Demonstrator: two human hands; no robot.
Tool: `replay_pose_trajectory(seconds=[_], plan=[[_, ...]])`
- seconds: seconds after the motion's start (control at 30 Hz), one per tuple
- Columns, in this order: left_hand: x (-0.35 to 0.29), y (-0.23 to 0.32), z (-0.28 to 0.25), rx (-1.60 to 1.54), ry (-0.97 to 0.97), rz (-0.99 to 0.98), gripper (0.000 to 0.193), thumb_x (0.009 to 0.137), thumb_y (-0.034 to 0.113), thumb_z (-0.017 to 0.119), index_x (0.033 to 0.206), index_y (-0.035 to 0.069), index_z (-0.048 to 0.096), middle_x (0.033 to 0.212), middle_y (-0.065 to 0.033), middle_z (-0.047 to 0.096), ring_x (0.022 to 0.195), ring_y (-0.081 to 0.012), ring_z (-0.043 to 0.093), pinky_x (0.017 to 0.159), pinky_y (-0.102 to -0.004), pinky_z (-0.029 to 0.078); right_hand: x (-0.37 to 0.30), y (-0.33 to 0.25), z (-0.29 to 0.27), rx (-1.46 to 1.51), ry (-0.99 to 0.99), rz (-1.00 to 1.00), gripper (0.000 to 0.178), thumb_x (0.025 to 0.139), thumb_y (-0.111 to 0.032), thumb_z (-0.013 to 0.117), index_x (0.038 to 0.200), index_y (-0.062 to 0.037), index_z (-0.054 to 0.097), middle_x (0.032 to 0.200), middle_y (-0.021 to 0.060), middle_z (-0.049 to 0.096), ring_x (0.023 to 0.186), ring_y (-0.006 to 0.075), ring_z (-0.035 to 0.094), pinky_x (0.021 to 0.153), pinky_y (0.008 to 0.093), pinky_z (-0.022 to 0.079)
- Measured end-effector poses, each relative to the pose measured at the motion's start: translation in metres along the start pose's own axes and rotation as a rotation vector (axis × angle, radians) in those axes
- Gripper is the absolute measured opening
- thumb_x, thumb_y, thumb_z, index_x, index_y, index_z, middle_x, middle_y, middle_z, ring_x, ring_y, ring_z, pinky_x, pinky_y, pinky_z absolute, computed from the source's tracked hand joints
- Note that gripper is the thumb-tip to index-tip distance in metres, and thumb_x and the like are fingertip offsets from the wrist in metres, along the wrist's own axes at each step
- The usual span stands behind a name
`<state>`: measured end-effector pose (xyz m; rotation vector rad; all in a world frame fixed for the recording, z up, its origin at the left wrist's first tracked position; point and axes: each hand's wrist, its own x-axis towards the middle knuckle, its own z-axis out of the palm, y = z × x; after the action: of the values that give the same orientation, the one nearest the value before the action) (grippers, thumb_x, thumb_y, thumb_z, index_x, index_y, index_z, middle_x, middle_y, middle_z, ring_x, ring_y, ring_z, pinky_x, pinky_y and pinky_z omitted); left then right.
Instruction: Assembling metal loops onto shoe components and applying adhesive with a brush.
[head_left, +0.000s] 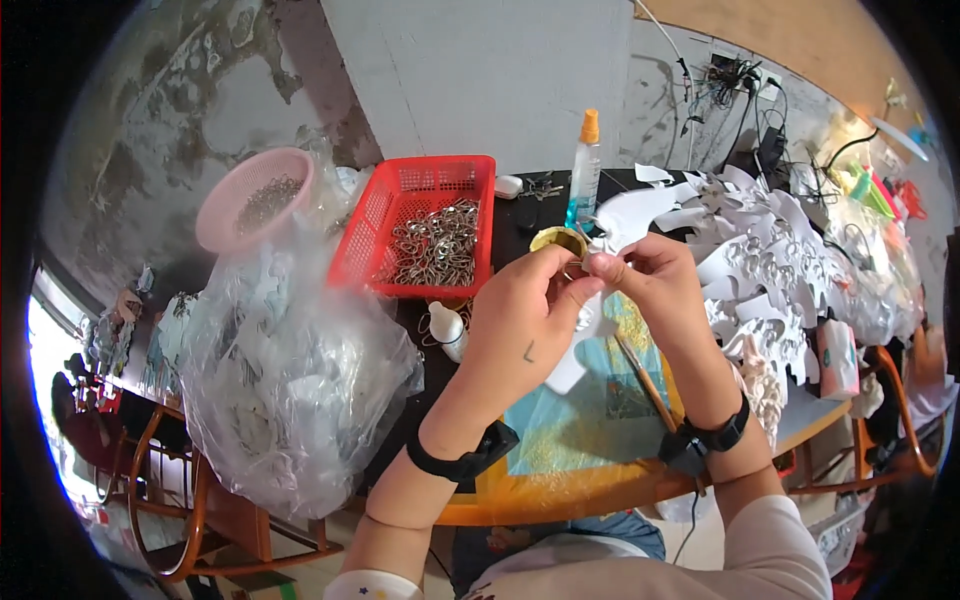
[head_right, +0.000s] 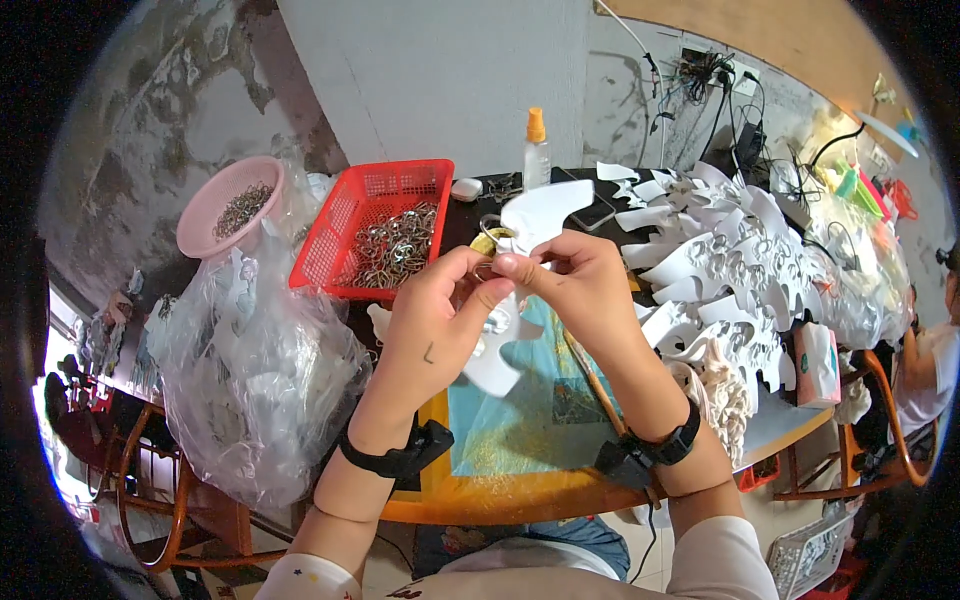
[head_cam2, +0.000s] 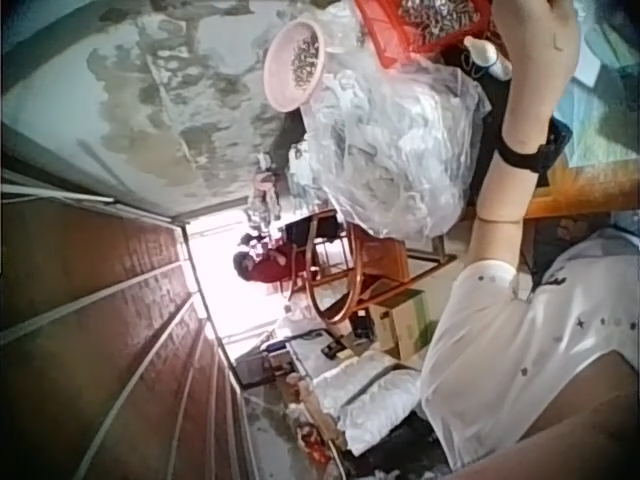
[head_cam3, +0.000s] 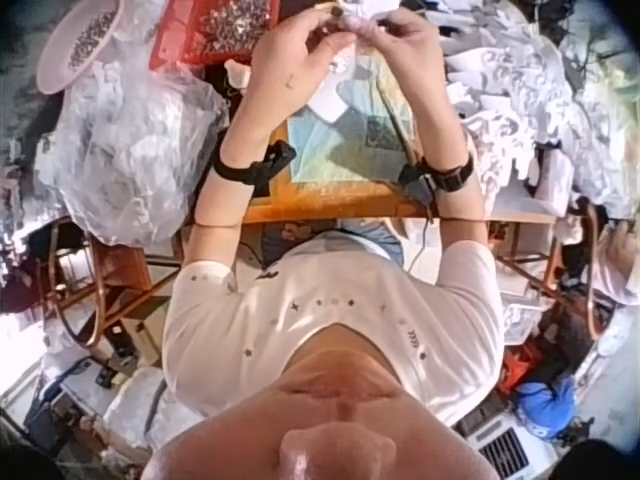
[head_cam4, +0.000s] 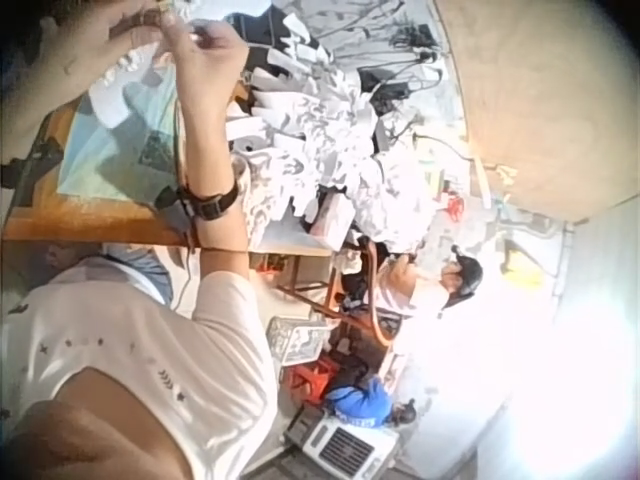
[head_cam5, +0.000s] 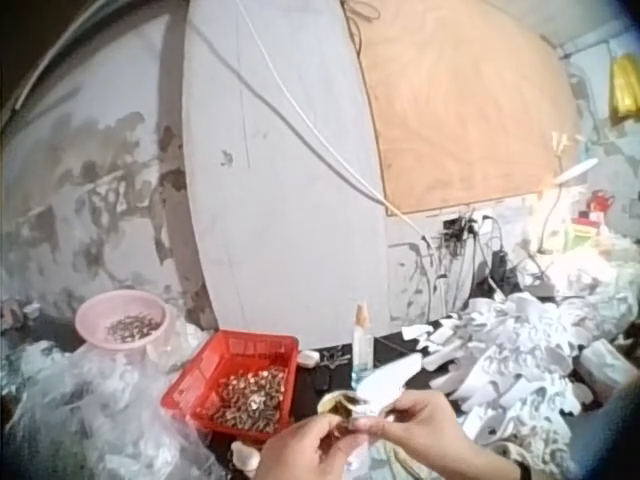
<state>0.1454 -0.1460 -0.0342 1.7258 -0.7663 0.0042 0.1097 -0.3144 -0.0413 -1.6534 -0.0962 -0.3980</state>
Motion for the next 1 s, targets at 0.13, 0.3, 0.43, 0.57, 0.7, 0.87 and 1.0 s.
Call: replay_pose_trajectory(seconds=[0.13, 0.3, 0.43, 0.57, 0.7, 0.87, 1.0], plan=[[0.003, 0.007, -0.008, 0.054, -0.056, -0.017, 0.027, 0.084, 0.023, 0.072, 0.094, -0.001, 0.063, 0.078, -0.0061, 0.065, 0.067, -0.0114, 0.060, 0.061, -0.0257, 0.046, -0.004, 0.001, 0.007, 0.200, 0.052, -0.032, 0.018, 0.082, -0.015, 0.076, 0.085, 0.0011, 0.068, 0.080, 0.0029, 0.068, 0.071, 0.0053, 0.057, 0.062, 0.0211, 0.045], [0.001, 0.008, -0.007, 0.058, -0.004, 0.053, 0.027, 0.077, 0.019, 0.079, 0.089, -0.002, 0.067, 0.073, -0.0039, 0.064, 0.068, -0.0079, 0.060, 0.061, -0.0233, 0.047, -0.003, 0.005, 0.010, 0.173, 0.035, -0.040, 0.019, 0.082, -0.015, 0.075, 0.090, 0.0006, 0.068, 0.080, 0.0019, 0.067, 0.073, 0.0066, 0.058, 0.066, 0.0225, 0.047], [-0.004, 0.017, -0.009, 0.037, -0.031, 0.007, 0.025, 0.076, 0.016, 0.079, 0.086, -0.003, 0.067, 0.072, -0.0048, 0.064, 0.068, -0.0080, 0.060, 0.062, -0.0237, 0.047, 0.001, 0.000, 0.004, 0.363, -0.158, 0.021, 0.020, 0.081, -0.014, 0.075, 0.093, 0.0022, 0.070, 0.083, 0.0052, 0.070, 0.074, 0.0077, 0.061, 0.067, 0.0216, 0.048], [-0.001, 0.016, -0.012, 0.029, -0.118, -0.025, 0.024, 0.081, 0.019, 0.076, 0.086, -0.003, 0.067, 0.076, -0.0048, 0.066, 0.069, -0.0090, 0.060, 0.064, -0.0242, 0.048, -0.001, -0.004, -0.002, 0.317, -0.080, 0.103, 0.016, 0.081, -0.012, 0.075, 0.083, 0.0030, 0.072, 0.079, 0.0081, 0.071, 0.071, 0.0076, 0.063, 0.064, 0.0209, 0.048], [0.007, 0.003, -0.026, -0.410, -0.293, -0.283, 0.028, 0.088, 0.026, 0.070, 0.087, -0.002, 0.068, 0.080, -0.0055, 0.068, 0.072, -0.0091, 0.061, 0.065, -0.0237, 0.048, 0.001, 0.001, -0.003, 0.306, 0.022, 0.146, 0.023, 0.080, -0.019, 0.077, 0.079, 0.0034, 0.072, 0.068, 0.0041, 0.067, 0.059, 0.0040, 0.052, 0.055, 0.0193, 0.038], [0.004, 0.006, -0.023, -0.329, -0.389, -0.241, 0.023, 0.087, 0.023, 0.070, 0.087, 0.000, 0.066, 0.077, -0.0003, 0.063, 0.070, -0.0047, 0.056, 0.061, -0.0216, 0.043, 0.003, 0.001, 0.001, 0.341, 0.073, 0.146, 0.026, 0.080, -0.020, 0.077, 0.078, 0.0050, 0.071, 0.067, 0.0037, 0.065, 0.060, 0.0039, 0.051, 0.054, 0.0194, 0.036], [0.002, 0.003, -0.012, -0.279, -0.265, -0.176, 0.016, 0.082, 0.013, 0.071, 0.079, 0.000, 0.062, 0.073, 0.0006, 0.061, 0.067, -0.0046, 0.053, 0.059, -0.0216, 0.040, 0.001, -0.003, 0.005, 0.295, 0.091, 0.151, 0.026, 0.079, -0.020, 0.077, 0.073, 0.0040, 0.070, 0.067, 0.0046, 0.065, 0.061, 0.0056, 0.054, 0.056, 0.0197, 0.038]])
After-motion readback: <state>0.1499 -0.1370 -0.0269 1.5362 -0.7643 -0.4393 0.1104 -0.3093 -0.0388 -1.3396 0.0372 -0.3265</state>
